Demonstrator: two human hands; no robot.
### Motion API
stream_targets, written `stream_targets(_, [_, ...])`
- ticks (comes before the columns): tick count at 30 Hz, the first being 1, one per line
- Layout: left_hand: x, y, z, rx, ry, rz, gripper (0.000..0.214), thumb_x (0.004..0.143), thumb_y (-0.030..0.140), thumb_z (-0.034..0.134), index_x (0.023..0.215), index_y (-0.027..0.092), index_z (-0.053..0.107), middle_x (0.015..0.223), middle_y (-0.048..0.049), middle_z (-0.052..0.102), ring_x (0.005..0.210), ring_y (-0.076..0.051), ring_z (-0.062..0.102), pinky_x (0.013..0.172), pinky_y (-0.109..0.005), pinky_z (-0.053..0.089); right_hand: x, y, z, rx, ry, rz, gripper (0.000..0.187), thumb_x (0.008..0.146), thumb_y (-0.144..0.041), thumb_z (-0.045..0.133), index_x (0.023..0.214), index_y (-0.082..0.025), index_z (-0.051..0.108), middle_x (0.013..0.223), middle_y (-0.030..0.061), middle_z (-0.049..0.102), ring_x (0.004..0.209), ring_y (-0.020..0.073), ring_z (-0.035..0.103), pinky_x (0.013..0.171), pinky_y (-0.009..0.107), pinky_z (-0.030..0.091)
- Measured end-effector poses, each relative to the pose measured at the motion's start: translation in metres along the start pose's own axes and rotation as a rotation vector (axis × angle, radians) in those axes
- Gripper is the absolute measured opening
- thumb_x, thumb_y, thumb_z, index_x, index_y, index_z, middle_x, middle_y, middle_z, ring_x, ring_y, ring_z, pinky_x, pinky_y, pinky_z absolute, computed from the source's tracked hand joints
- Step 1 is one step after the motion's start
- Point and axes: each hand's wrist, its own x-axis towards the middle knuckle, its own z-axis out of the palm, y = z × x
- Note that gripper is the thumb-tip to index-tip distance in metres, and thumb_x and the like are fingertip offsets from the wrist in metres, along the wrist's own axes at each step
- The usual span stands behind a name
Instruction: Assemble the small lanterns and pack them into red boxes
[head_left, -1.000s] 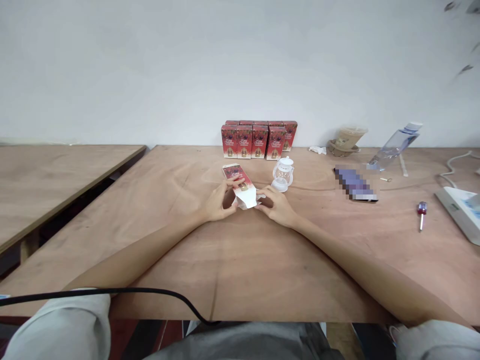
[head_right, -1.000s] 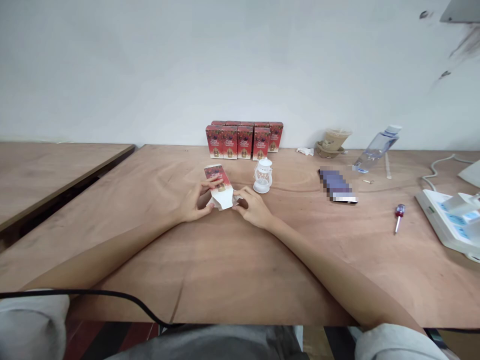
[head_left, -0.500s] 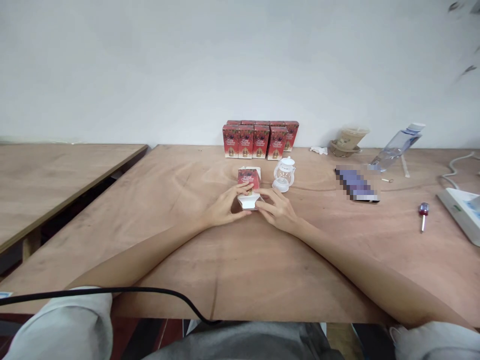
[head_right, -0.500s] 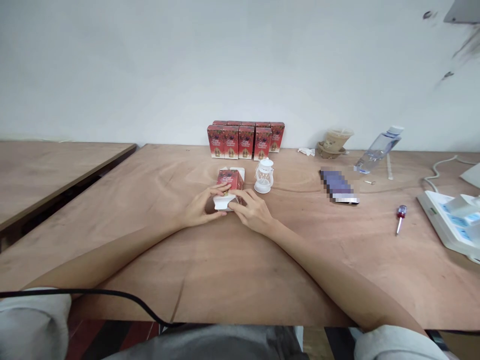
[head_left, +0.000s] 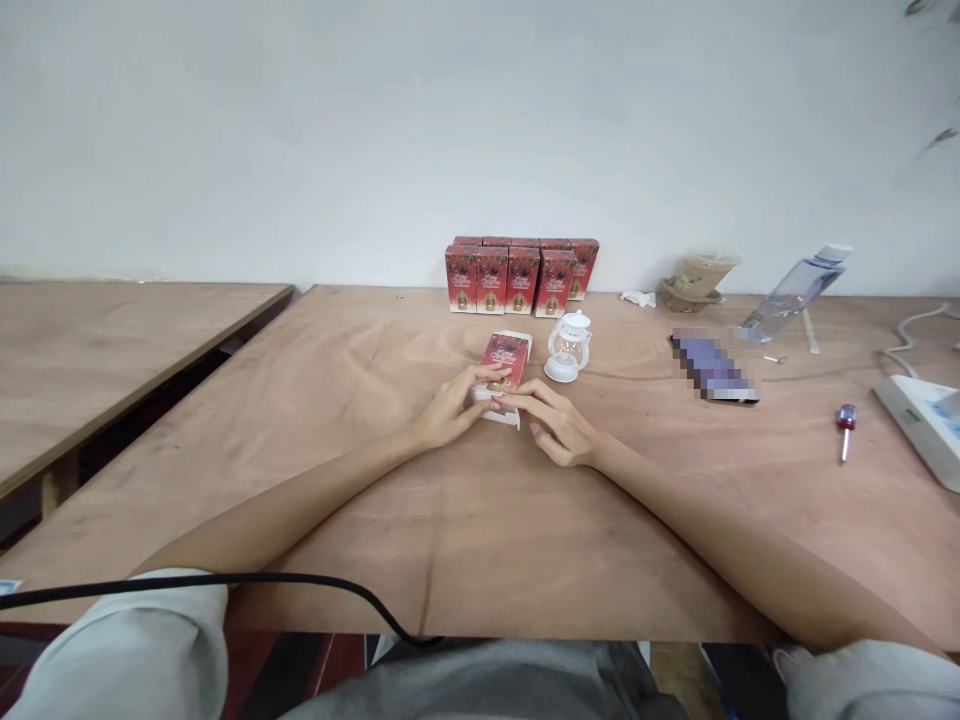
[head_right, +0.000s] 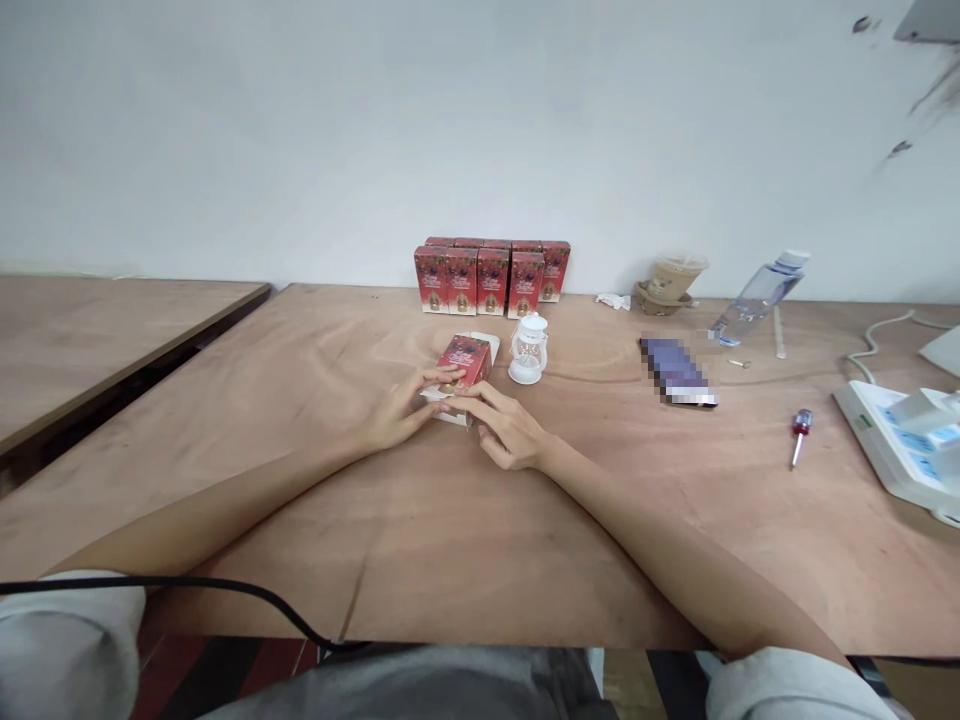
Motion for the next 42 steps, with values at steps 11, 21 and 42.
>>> stream_targets(11, [-0.002,0.002,0.002,0.07,0.06,0.049,0.035,0.086,0.031,0.063,0.115,0.018,0.05,0.12,-0.0124,0.061,0.118,-0.023,0.056,0.101,-0.045,0.046,0.002,-0.002,0.011,-0.33,0.21,-0.05,0.026,0.09,-0.02,0.053,0.115,-0.017,0.058,0.089,0.0089,0.064,0.082,0.0188,0.062,0.07,0.03,0.054])
stream_targets(21, [-0.002,0.003,0.004,-0.22,0.078,0.004,0.023,0.088,0.026,0.058,0.108,0.019,0.049,0.12,-0.0125,0.053,0.121,-0.021,0.052,0.096,-0.04,0.051,0.001,0.002,0.016,-0.476,0.269,-0.031,0.014,0.088,-0.016,0.055,0.099,-0.016,0.064,0.087,0.0093,0.066,0.1,0.0234,0.062,0.082,0.037,0.055])
stream_targets(42, [-0.006,0.013,0.005,0.627,0.122,0.3,0.041,0.08,0.041,0.065,0.117,0.025,0.056,0.13,-0.0138,0.054,0.122,-0.03,0.051,0.1,-0.049,0.041,-0.001,-0.002,0.018,-0.141,0.49,0.362,0.028,0.089,-0.019,0.049,0.116,-0.024,0.049,0.093,0.005,0.061,0.076,0.017,0.061,0.062,0.03,0.054])
